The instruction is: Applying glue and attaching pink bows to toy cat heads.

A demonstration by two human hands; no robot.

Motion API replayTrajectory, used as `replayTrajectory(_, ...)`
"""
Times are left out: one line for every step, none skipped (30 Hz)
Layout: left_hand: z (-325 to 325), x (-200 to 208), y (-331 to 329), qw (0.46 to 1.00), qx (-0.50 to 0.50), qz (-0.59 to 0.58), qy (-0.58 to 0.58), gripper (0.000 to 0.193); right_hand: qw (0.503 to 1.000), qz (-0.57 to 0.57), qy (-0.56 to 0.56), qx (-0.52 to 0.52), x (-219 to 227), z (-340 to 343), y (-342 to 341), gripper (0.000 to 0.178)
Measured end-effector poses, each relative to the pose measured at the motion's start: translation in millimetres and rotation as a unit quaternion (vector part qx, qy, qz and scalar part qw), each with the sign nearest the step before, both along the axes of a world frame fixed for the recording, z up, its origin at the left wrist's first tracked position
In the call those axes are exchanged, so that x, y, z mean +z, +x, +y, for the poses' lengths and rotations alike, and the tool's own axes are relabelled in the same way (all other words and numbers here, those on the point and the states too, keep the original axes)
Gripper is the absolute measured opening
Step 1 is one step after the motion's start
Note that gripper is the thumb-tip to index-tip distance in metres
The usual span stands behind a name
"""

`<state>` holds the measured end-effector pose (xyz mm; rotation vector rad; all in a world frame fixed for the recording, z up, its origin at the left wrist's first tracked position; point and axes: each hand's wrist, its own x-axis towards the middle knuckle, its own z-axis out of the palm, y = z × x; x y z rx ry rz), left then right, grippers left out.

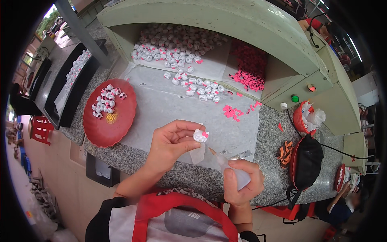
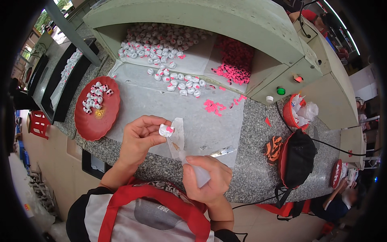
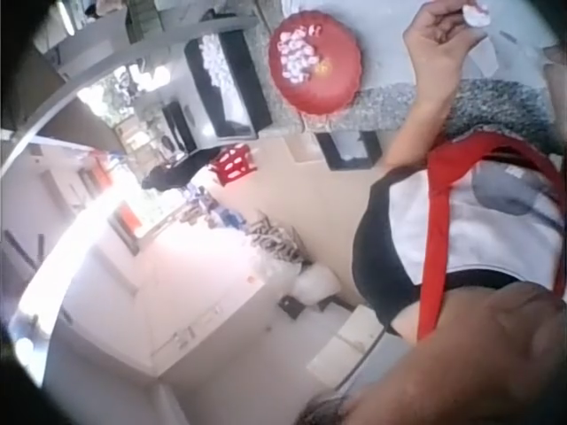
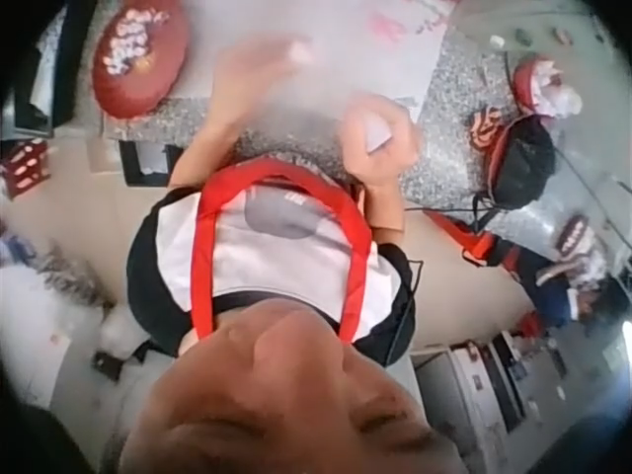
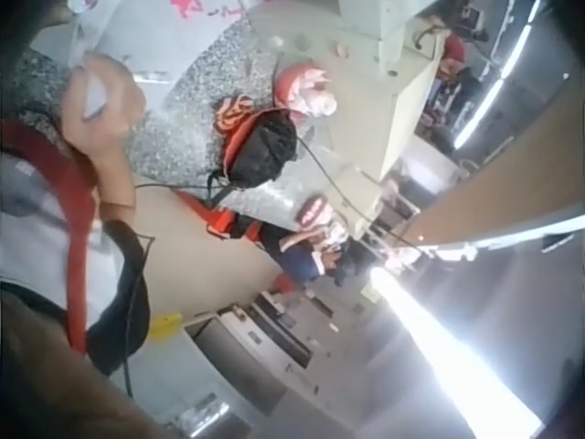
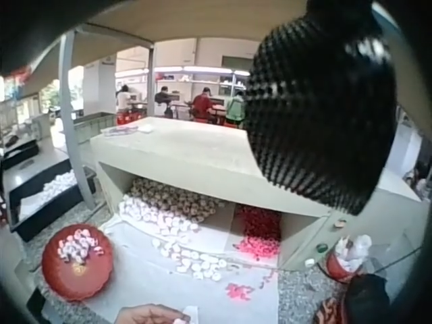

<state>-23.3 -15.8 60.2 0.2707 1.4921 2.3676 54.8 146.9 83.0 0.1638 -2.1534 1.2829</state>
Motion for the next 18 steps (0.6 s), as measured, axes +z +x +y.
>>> replayTrajectory(1.3, 0.0, 0.1, 1.0, -0.003, -0.001, 0.0, 0.032, 1.0, -0.015, -0.02, 0.001, 0.1, -0.9, 0.4, 0.015)
replayTrajectory(1.7, 0.0, -0.1, 1.0, -0.006, -0.002, 0.001, 0.032, 1.0, -0.016, -0.02, 0.0, -0.1, -2.6, -0.7, 0.015)
replayTrajectory(1.6, -0.8, -0.9, 1.0, -0.008, -0.003, 0.002, 0.032, 0.999, -0.016, -0.026, -0.009, -0.7, -4.6, -3.1, 0.014)
replayTrajectory(0.8, -2.1, -2.3, 1.0, -0.001, -0.001, 0.002, 0.032, 0.999, -0.016, -0.031, -0.018, -1.5, -5.6, -4.6, 0.014)
replayTrajectory(0.2, -3.8, -3.6, 1.0, 0.005, 0.001, 0.003, 0.031, 0.999, -0.017, -0.028, -0.021, -2.6, -5.3, -3.7, 0.014)
replayTrajectory(-1.1, -6.4, -4.8, 1.0, 0.002, -0.001, 0.007, 0.031, 0.984, -0.115, -0.132, -0.043, -4.8, -4.4, -2.4, 0.013)
replayTrajectory(-3.2, -10.0, -6.1, 1.0, 0.011, -0.006, -0.01, 0.032, 0.948, -0.209, -0.233, -0.064, -8.0, -3.0, -2.4, 0.013)
replayTrajectory(-2.0, -14.9, -7.4, 0.999, 0.018, -0.012, -0.026, 0.032, 0.948, -0.21, -0.228, -0.071, -13.9, 4.8, -6.5, 0.013)
replayTrajectory(-1.4, -18.1, -7.6, 1.0, 0.013, -0.013, -0.02, 0.032, 0.92, -0.228, -0.309, -0.076, -22.1, 17.1, -14.4, 0.014)
replayTrajectory(0.0, -22.0, -7.7, 0.999, 0.004, -0.027, -0.022, 0.031, 0.885, -0.245, -0.387, -0.076, -34.9, 32.4, -25.0, 0.017)
replayTrajectory(1.5, -23.6, -5.7, 0.999, -0.006, -0.04, -0.025, 0.031, 0.901, -0.259, -0.337, -0.086, -64.9, 54.1, -35.8, 0.02)
replayTrajectory(3.5, -24.0, -2.5, 0.999, -0.013, -0.04, -0.021, 0.031, 0.913, -0.27, -0.288, -0.101, -92.7, 71.0, -46.3, 0.024)
replayTrajectory(4.8, -26.0, -1.4, 0.998, -0.028, -0.043, -0.02, 0.031, 0.931, -0.298, -0.161, -0.136, -103.9, 75.0, -65.2, 0.02)
replayTrajectory(6.4, -25.9, -0.6, 0.998, -0.042, -0.045, -0.019, 0.031, 0.931, -0.321, -0.032, -0.168, -106.6, 78.5, -83.1, 0.017)
replayTrajectory(7.4, -25.5, 0.2, 0.998, -0.035, -0.047, -0.014, 0.031, 0.932, -0.319, -0.032, -0.17, -105.5, 76.8, -96.5, 0.017)
replayTrajectory(7.7, -25.0, 1.7, 0.998, -0.038, -0.044, -0.013, 0.031, 0.909, -0.34, 0.13, -0.202, -104.3, 72.4, -107.9, 0.018)
replayTrajectory(6.4, -25.3, 1.0, 0.998, -0.026, -0.044, -0.024, 0.031, 0.862, -0.35, 0.289, -0.225, -104.4, 69.6, -117.1, 0.019)
replayTrajectory(6.7, -25.3, -0.5, 0.998, -0.015, -0.044, -0.034, 0.031, 0.864, -0.347, 0.289, -0.224, -105.7, 70.8, -117.5, 0.019)
